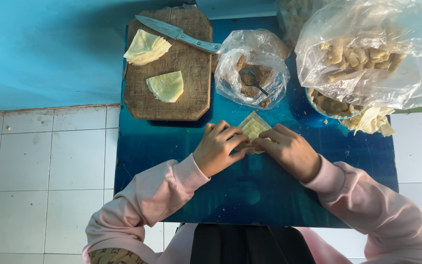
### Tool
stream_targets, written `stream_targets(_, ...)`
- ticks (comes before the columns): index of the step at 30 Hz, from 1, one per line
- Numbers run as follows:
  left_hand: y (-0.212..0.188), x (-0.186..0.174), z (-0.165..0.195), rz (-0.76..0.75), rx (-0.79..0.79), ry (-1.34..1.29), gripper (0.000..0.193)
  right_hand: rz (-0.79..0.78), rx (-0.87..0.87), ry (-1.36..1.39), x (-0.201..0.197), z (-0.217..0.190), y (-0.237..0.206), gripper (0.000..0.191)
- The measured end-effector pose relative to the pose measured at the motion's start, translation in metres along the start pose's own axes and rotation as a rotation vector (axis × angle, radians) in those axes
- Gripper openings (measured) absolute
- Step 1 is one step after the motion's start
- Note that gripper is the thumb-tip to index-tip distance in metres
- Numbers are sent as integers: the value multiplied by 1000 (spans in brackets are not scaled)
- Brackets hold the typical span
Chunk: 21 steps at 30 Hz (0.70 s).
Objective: The person stacks thin square pastry sheets in an overlapping pattern on a blue table, spoons brown filling from a plastic-lined container onto the stack, and presses and aligns the sheets together by hand, repeating the spooning and pressing steps.
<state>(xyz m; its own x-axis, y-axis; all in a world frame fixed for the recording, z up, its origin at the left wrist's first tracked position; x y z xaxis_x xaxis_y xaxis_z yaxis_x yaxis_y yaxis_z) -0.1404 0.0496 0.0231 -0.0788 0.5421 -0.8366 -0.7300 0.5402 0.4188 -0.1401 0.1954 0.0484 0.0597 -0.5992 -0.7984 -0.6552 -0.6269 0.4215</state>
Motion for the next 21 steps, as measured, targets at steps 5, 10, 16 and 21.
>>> stream_targets(5, 1, 4, -3, -14, -25, -16, 23, -80, 75, 155, 4, 18, 3, 22)
stream_targets(10, 2, 5, -5, -16, -39, -43, 18, -105, 150, 171, 8, 25, 1, 22)
stream_targets(16, 2, 6, -5, 1, -18, 6, 15, -59, 116, 122, 7, 20, 1, 18)
stream_targets(21, 5, 5, -6, 1, -69, -20, 13, -10, 152, 135, 10, 26, -1, 16)
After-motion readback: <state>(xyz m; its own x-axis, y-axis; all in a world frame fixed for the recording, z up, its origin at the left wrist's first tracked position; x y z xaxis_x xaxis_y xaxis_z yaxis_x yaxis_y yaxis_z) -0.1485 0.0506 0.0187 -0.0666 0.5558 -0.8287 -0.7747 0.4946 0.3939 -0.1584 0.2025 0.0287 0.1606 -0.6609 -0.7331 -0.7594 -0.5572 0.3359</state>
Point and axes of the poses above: each hand's wrist, its own y-axis towards the middle knuckle, its own x-axis out of the palm, z = x × y, the point moved 8 cm from there along y, towards the middle knuckle, and after that the axes turned 2 degrees about z, right-handed, at the moved point
